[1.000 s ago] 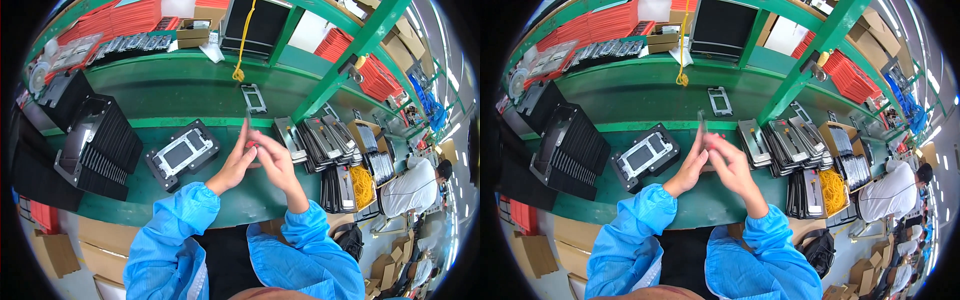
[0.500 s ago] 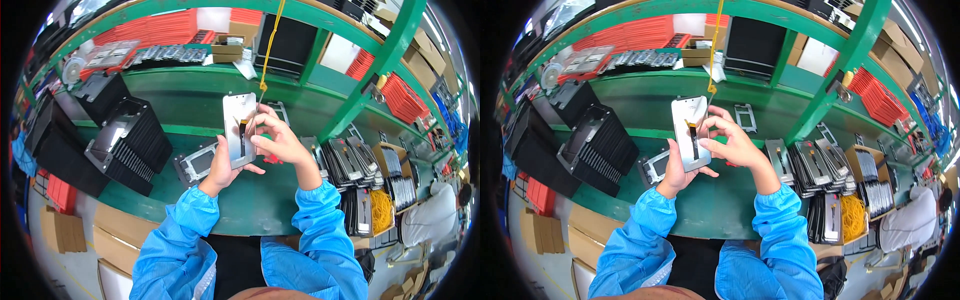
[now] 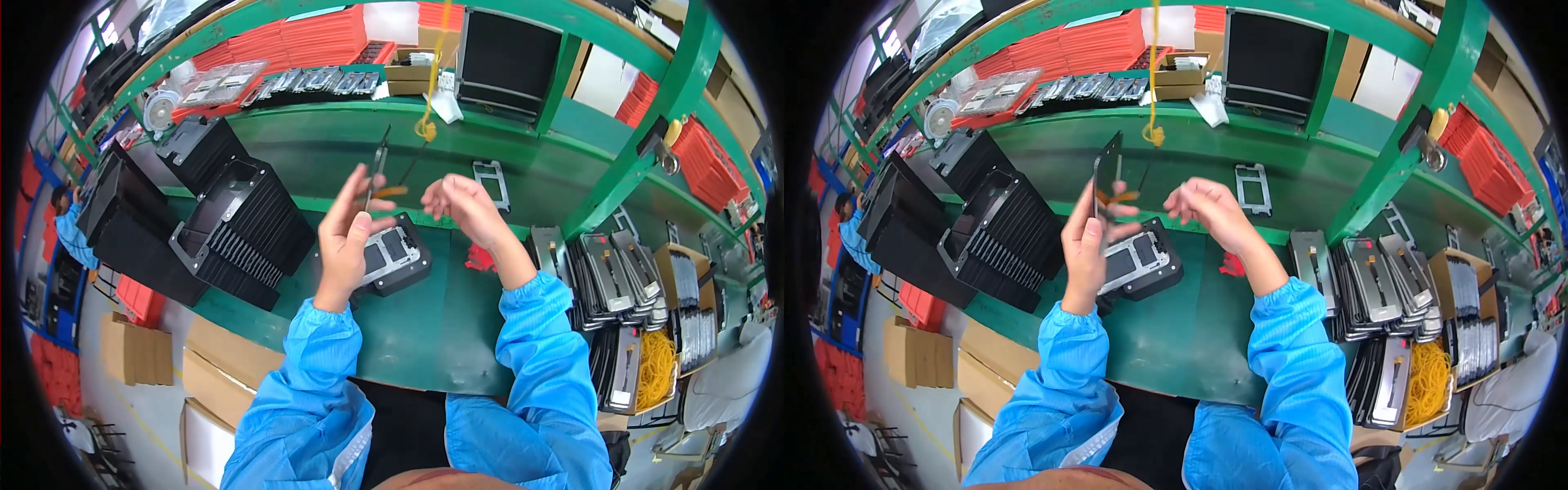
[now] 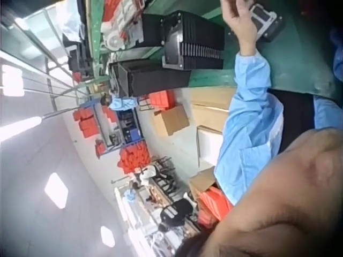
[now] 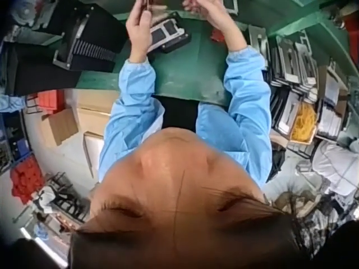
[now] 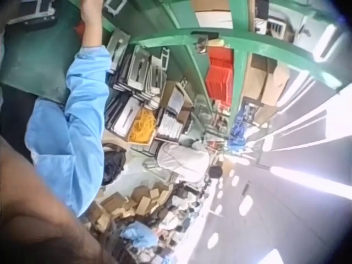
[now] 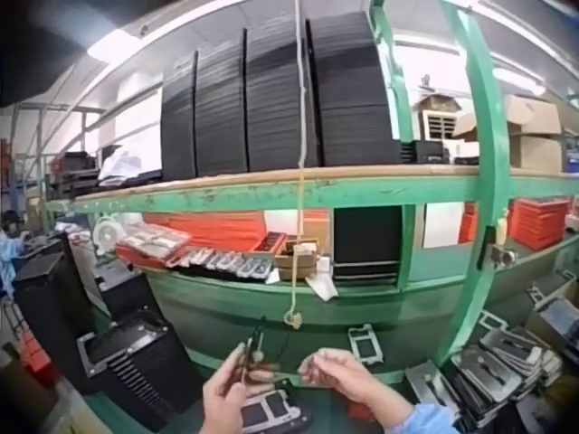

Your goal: Assembling electronic components by fitting screens into plastic housings and using a tethered tool for alignment.

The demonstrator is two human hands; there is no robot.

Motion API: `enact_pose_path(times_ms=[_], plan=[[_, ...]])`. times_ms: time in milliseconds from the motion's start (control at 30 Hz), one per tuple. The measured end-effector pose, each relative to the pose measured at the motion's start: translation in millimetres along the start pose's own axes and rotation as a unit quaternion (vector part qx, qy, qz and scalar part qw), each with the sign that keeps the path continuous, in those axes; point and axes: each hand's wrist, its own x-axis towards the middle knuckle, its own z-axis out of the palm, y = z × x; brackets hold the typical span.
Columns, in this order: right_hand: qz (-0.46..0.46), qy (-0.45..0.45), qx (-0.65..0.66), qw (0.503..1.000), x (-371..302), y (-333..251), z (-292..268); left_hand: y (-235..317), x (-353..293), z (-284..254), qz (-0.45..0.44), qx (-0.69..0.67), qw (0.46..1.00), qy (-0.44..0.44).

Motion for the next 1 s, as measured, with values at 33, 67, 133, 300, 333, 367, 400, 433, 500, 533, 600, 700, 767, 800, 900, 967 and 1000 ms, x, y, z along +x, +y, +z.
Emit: enact_pose_path(times_ms=[33,67,133,300,333,367,400,433,500,533,600,700,767,800,900,967,1000], plan=[[0.006,0.055,0.055,0.997,1.0,17.5,-6.8,2.9,-0.8,-2.8,-0.007,0.006,1.000,-0.005],[0.012,0.108,0.111,0.988,3.9,26.9,-6.6,6.8,-1.7,-11.1,0.005,0.074,0.997,0.012],[0.023,0.127,0.095,0.987,4.7,42.5,-1.4,15.9,-5.5,-28.6,0.027,0.208,0.977,0.042],[0.052,0.136,0.091,0.985,-1.2,62.5,15.6,34.9,-31.2,-57.7,-0.019,0.428,0.902,-0.054],[0.049,0.120,0.112,0.985,-2.1,63.3,19.7,34.0,-35.3,-62.1,-0.034,0.443,0.894,-0.063],[0.055,0.121,0.121,0.984,-3.1,63.6,23.7,32.2,-38.8,-65.5,-0.048,0.456,0.886,-0.073],[0.060,0.110,0.140,0.982,-1.5,62.1,24.1,28.8,-39.0,-66.9,-0.058,0.467,0.879,-0.083],[0.064,0.098,0.158,0.981,-0.5,60.9,24.6,25.8,-40.1,-66.2,-0.063,0.467,0.878,-0.085],[0.068,0.087,0.177,0.978,-2.8,64.0,27.5,19.4,-42.5,-61.7,-0.055,0.484,0.869,-0.090],[0.069,0.080,0.174,0.979,-4.7,66.0,29.0,16.8,-42.6,-58.3,-0.049,0.492,0.864,-0.092],[0.069,0.069,0.165,0.981,-8.9,66.2,32.3,6.3,-40.2,-48.3,-0.050,0.496,0.862,-0.086],[0.065,0.051,0.175,0.981,-8.8,64.5,34.3,-2.1,-35.5,-39.8,-0.049,0.507,0.858,-0.070],[0.063,0.044,0.179,0.981,-10.1,64.4,31.9,-3.3,-33.0,-37.1,-0.068,0.510,0.854,-0.072],[0.071,0.039,0.189,0.979,-9.7,66.5,29.2,-3.7,-32.3,-36.1,-0.077,0.512,0.853,-0.072],[0.088,0.029,0.210,0.973,-9.4,69.5,23.8,-5.4,-31.9,-34.4,-0.062,0.521,0.848,-0.077],[0.089,0.031,0.168,0.981,-10.8,67.1,21.3,-4.8,-32.4,-34.4,-0.055,0.524,0.846,-0.077],[0.090,0.032,0.147,0.985,-11.3,66.4,20.5,-3.0,-34.3,-34.4,-0.040,0.531,0.842,-0.084]])
